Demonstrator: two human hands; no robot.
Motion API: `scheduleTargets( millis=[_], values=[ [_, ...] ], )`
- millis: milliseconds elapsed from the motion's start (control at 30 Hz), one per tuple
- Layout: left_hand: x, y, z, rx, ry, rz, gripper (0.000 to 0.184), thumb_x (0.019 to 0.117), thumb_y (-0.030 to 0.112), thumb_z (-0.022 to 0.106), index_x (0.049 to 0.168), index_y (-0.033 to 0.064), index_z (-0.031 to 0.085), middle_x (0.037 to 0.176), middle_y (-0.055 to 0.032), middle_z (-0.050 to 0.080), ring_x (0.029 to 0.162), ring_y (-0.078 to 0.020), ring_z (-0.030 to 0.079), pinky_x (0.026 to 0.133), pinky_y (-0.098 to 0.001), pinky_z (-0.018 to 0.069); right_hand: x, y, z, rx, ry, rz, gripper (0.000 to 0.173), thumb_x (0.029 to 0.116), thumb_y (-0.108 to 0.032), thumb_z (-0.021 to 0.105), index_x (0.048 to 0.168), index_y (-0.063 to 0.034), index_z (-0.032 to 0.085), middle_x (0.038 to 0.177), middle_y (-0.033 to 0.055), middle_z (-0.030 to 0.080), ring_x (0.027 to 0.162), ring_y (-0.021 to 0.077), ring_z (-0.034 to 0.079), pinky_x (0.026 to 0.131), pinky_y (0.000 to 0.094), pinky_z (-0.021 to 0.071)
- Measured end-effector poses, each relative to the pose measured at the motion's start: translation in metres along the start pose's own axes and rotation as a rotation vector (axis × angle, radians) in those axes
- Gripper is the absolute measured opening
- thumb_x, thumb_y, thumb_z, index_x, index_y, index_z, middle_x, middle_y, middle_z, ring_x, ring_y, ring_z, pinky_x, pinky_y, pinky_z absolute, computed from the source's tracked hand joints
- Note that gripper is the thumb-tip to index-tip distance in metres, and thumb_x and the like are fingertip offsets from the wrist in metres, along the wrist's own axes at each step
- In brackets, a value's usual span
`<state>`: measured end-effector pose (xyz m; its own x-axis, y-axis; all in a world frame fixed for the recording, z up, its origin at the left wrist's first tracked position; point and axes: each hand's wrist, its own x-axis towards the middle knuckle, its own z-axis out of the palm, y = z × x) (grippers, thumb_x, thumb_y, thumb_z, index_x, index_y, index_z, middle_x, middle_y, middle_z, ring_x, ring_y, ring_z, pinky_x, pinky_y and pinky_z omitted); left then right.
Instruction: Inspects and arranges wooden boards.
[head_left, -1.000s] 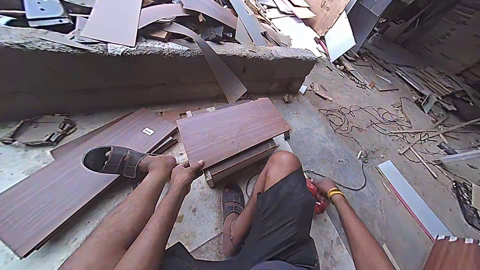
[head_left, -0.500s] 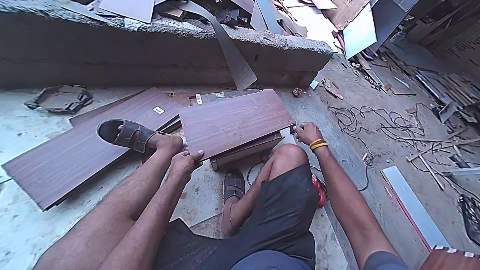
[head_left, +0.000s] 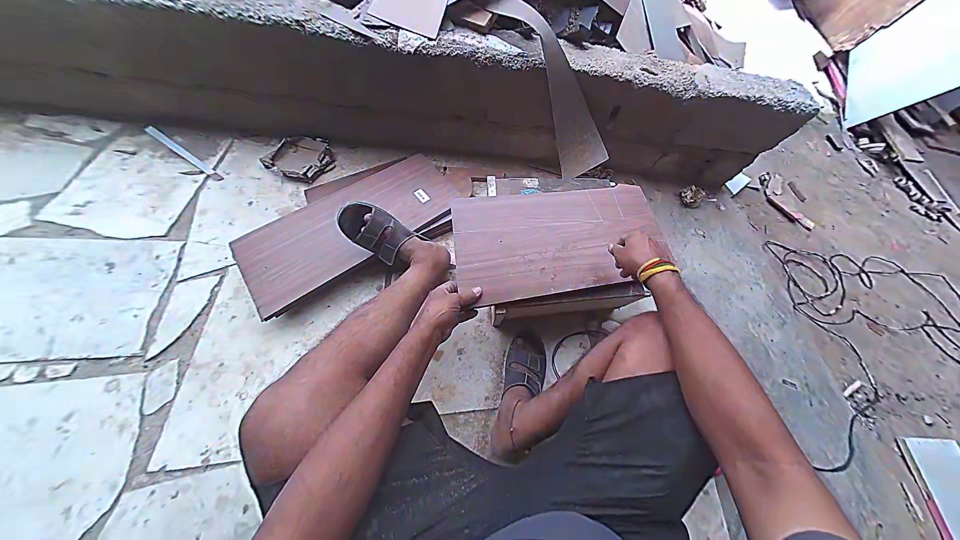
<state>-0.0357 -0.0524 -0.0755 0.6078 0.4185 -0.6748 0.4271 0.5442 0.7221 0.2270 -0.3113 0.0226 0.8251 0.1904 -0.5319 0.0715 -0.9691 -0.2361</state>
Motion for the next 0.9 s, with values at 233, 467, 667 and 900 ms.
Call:
scheduleTargets(
  millis=[233,467,667,900],
  values=[
    [0.002,0.008,0.001,-0.212,-0.064,-0.087,0.045,0.0945,-0.001,0.067,0.136,0.0,0.05,0.116,-0.0221,0.069,0.098,-0.0333,0.073,0.082,-0.05,0.0628,-0.003,0.005,0.01,-0.08,-0.082,-0.005,0.039,0.1051,-0.037,0.052,0.12,-0.0039,0.068,0.101,0.0149,0.076,0.087,0.0304,0.074,0.083,0.0542,0.0574],
    [0.01,0.006,0.0,-0.217,-0.133,-0.094,0.048,0.0949,0.0,0.068,0.139,0.0004,0.05,0.118,-0.0226,0.069,0.1,-0.034,0.073,0.085,-0.0486,0.063,0.003,0.016,0.015,0.023,-0.085,0.031,0.039,0.1049,-0.035,0.054,0.121,-0.0023,0.066,0.096,0.0154,0.076,0.076,0.0295,0.075,0.074,0.0509,0.0611],
    [0.012,0.006,0.006,-0.3,-0.093,-0.079,0.046,0.0943,0.002,0.07,0.136,-0.0016,0.052,0.115,-0.0242,0.07,0.099,-0.0355,0.074,0.085,-0.0512,0.0629,-0.002,0.025,0.005,0.129,0.019,0.079,0.04,0.1042,-0.036,0.055,0.123,-0.002,0.066,0.101,0.0159,0.076,0.083,0.0307,0.075,0.079,0.0522,0.0602],
    [-0.009,0.023,0.025,-0.305,0.056,-0.112,0.048,0.0891,0.0,0.074,0.133,-0.0027,0.054,0.117,-0.0259,0.068,0.098,-0.0365,0.072,0.082,-0.0519,0.0626,-0.018,0.023,0.003,0.104,0.042,0.138,0.049,0.1044,-0.045,0.054,0.124,-0.0007,0.064,0.102,0.0181,0.075,0.084,0.0314,0.076,0.078,0.0518,0.061]
  ],
)
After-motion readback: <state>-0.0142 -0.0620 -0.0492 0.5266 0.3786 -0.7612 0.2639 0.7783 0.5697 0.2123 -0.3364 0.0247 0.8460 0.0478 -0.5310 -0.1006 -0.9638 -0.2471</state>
